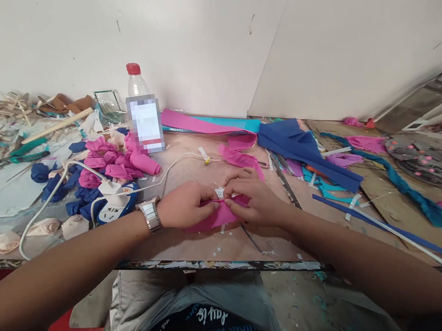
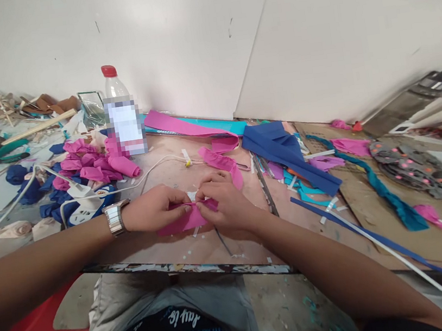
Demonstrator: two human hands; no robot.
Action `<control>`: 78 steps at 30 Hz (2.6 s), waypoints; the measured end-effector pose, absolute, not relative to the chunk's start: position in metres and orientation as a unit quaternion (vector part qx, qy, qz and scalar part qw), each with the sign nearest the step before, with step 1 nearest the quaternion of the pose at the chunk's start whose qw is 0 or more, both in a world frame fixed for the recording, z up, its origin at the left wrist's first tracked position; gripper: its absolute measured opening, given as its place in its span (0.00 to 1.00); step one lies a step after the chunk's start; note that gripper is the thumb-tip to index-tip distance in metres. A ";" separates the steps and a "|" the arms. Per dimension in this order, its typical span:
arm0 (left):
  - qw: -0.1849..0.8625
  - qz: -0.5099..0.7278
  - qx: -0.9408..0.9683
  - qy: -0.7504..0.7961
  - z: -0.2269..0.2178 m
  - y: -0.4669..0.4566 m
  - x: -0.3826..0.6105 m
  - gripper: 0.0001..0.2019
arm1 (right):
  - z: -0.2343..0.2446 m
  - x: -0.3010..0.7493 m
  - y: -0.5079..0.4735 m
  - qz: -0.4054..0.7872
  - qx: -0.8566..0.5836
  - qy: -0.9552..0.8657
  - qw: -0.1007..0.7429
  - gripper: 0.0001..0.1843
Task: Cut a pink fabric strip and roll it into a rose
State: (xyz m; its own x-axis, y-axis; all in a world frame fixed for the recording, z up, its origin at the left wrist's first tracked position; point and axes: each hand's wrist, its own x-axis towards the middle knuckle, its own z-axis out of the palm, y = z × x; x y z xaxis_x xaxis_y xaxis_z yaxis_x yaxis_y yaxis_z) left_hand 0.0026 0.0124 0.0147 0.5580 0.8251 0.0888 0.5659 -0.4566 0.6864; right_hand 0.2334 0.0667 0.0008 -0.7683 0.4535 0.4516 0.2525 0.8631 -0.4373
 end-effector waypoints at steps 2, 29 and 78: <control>0.332 0.199 0.818 0.426 0.013 0.014 0.001 0.14 | 0.002 0.234 0.067 0.179 -0.194 -0.923 0.280 0.03; 0.461 0.201 0.772 0.388 0.008 0.024 -0.004 0.20 | 0.009 0.232 0.062 0.060 -0.141 -0.945 0.290 0.06; 0.279 0.221 0.822 0.445 0.013 0.010 0.002 0.14 | 0.005 0.233 0.065 0.130 -0.200 -0.939 0.248 0.05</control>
